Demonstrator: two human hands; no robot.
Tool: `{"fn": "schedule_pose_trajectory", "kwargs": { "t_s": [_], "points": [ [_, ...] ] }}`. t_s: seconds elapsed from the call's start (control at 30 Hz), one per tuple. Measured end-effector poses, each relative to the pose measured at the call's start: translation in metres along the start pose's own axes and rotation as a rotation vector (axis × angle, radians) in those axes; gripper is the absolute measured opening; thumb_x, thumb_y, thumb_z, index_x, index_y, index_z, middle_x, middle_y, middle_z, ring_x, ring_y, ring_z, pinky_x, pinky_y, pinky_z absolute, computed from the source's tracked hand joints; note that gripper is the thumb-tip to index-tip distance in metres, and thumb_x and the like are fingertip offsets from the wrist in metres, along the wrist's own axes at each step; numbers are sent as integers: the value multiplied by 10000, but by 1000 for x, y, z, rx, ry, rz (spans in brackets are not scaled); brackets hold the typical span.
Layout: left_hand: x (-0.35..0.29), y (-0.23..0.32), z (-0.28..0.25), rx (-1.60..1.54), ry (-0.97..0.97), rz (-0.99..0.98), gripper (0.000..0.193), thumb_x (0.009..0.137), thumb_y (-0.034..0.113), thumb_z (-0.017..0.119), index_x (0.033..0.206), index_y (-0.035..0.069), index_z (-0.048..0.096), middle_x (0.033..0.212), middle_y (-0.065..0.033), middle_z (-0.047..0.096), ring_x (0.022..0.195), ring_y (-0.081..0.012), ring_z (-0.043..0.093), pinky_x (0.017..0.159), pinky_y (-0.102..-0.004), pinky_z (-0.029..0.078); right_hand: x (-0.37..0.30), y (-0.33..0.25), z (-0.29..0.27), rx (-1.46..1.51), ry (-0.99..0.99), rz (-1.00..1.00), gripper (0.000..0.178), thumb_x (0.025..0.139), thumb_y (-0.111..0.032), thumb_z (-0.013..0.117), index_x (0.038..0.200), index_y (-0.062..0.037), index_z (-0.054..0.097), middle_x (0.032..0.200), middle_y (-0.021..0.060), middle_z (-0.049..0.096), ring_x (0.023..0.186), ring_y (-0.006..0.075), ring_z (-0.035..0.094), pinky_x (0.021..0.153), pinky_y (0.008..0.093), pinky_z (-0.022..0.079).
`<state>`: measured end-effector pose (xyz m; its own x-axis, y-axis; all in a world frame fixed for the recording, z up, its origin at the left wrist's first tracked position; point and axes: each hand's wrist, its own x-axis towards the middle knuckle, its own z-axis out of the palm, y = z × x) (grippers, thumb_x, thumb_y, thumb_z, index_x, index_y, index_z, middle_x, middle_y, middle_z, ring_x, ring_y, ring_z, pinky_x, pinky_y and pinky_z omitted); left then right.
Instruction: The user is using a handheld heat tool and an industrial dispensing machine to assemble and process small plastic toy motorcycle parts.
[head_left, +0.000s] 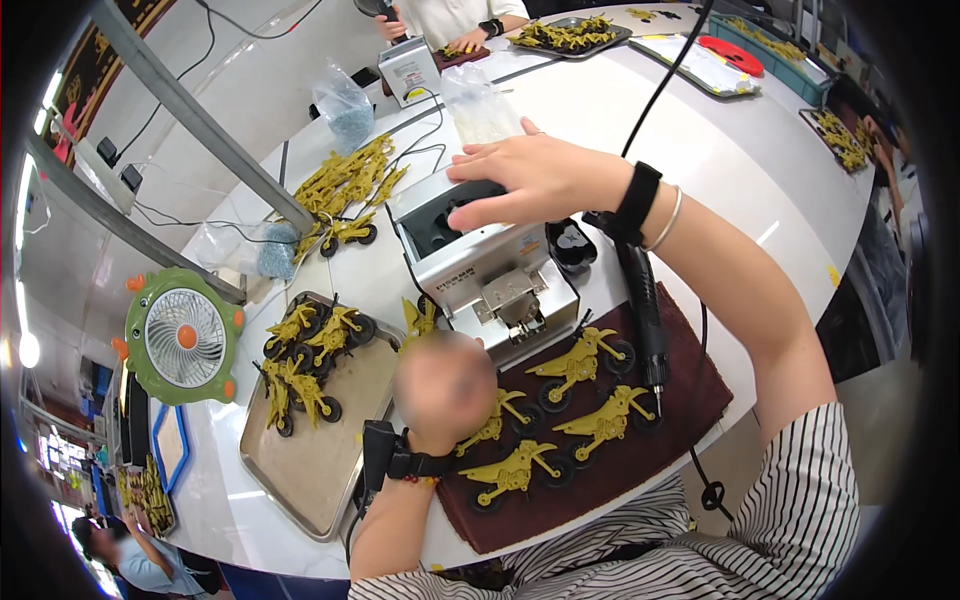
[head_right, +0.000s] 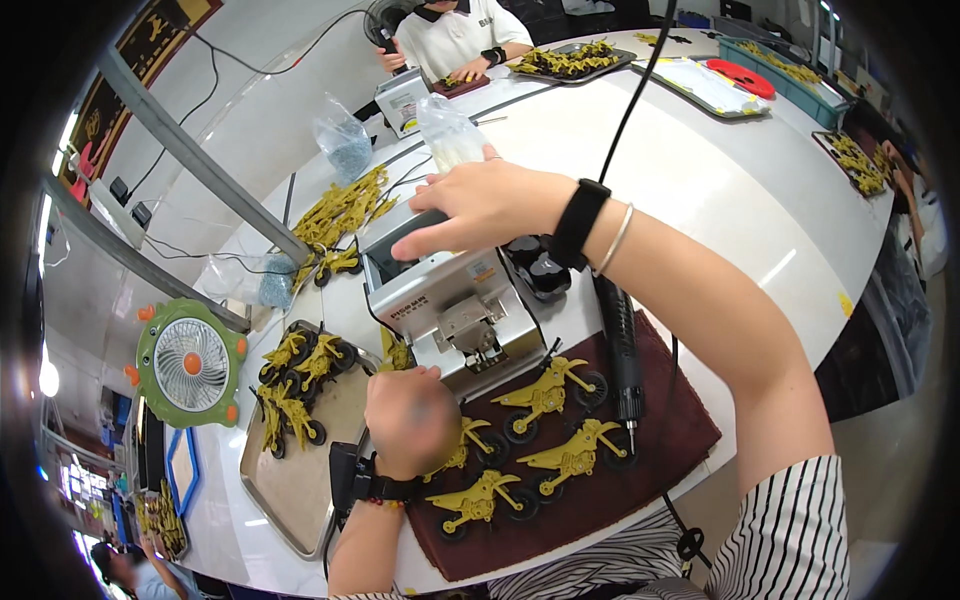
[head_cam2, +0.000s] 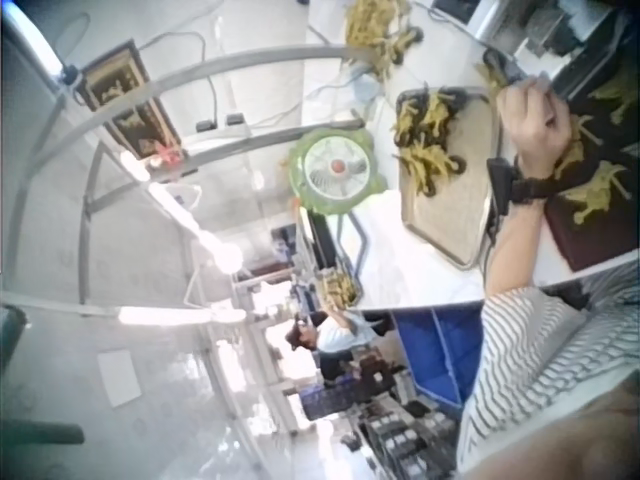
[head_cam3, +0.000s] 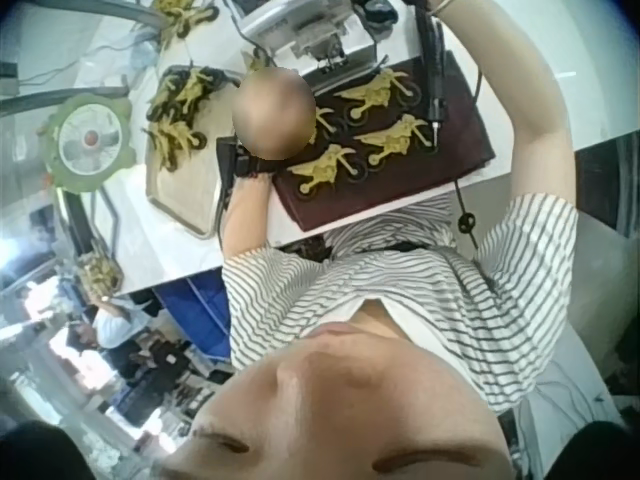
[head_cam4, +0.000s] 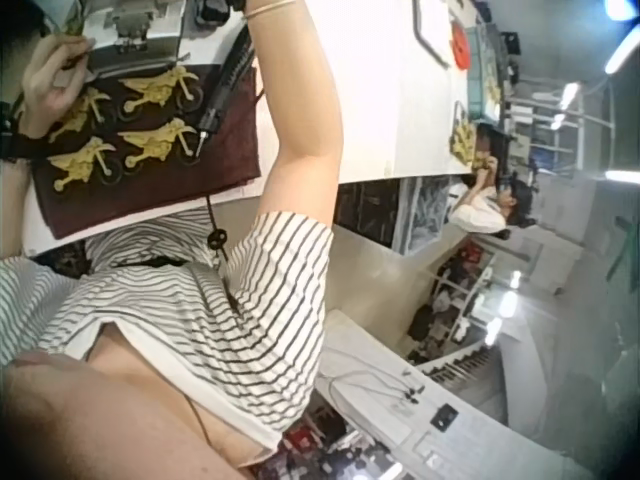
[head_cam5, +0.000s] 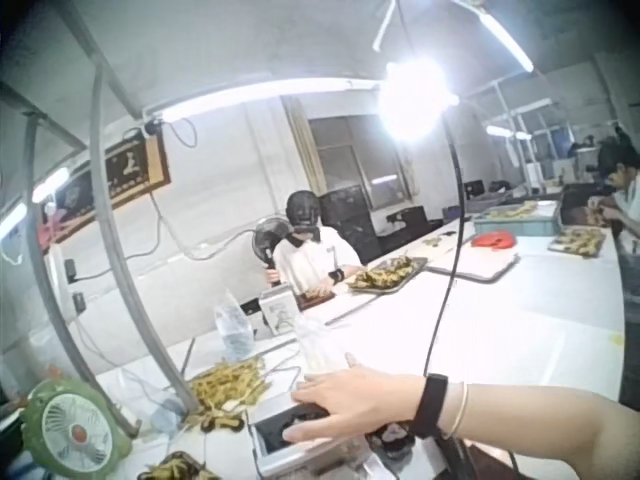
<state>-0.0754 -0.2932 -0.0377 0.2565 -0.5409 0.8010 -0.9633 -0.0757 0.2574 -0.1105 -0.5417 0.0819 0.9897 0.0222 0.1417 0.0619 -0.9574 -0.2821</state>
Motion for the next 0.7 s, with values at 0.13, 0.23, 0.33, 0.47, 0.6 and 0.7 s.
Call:
{"fn": "schedule_pose_trajectory", "kwargs": {
  "t_s": [0.13, 0.23, 0.33, 0.47, 0.6, 0.7],
  "points": [
    [-2, -2, -1, -7, -27, -17, 205, 667, -46, 664, 858, 25, 688, 823, -100, 623, 715, -247, 582, 629, -317, 480, -3, 1, 5, -92, 105, -75, 849, 865, -652, 459, 1431, -29, 350, 1362, 263, 465, 1284, 346, 443, 1089, 545, 243],
    [0, 0, -5, -12, -21, 2, 194, 672, -47, 659, 852, 23, 683, 829, -102, 626, 733, -244, 584, 654, -324, 479, -9, 3, -4, 736, 132, -23, 617, 936, -442, 509, 1398, -42, 426, 1222, 171, 601, 1133, 213, 548, 960, 299, 407],
    [14, 7, -20, 53, -67, 51, 151, 691, -25, 653, 836, 17, 671, 859, -111, 637, 758, -263, 590, 688, -344, 479, -37, 2, 13, 583, 450, -91, 478, 905, -331, 585, 1227, 21, 548, 1045, 181, 680, 963, 283, 650, 844, 332, 483],
    [66, 6, -34, -110, 41, -95, 91, 735, 40, 655, 826, 27, 648, 827, -89, 637, 746, -273, 595, 718, -341, 454, -70, 1, 33, 842, 493, -30, 330, 910, -223, 571, 1114, 35, 597, 961, 138, 676, 903, 206, 651, 798, 304, 494],
    [135, -15, -31, -229, -320, -135, 224, 825, 225, 619, 800, 3, 641, 752, -123, 621, 712, -291, 580, 717, -359, 433, -90, 0, 36, 865, 636, 41, 275, 918, -181, 553, 1071, 40, 611, 923, 82, 660, 834, 134, 617, 756, 271, 489],
    [159, -48, -28, 236, -1033, 36, 640, 844, 609, 470, 713, 11, 656, 600, -163, 572, 635, -296, 544, 746, -374, 332, -104, -4, 33, 1158, 587, 23, 214, 939, -126, 515, 998, 48, 623, 875, 52, 652, 777, 86, 583, 716, 220, 473]
  ]
}}
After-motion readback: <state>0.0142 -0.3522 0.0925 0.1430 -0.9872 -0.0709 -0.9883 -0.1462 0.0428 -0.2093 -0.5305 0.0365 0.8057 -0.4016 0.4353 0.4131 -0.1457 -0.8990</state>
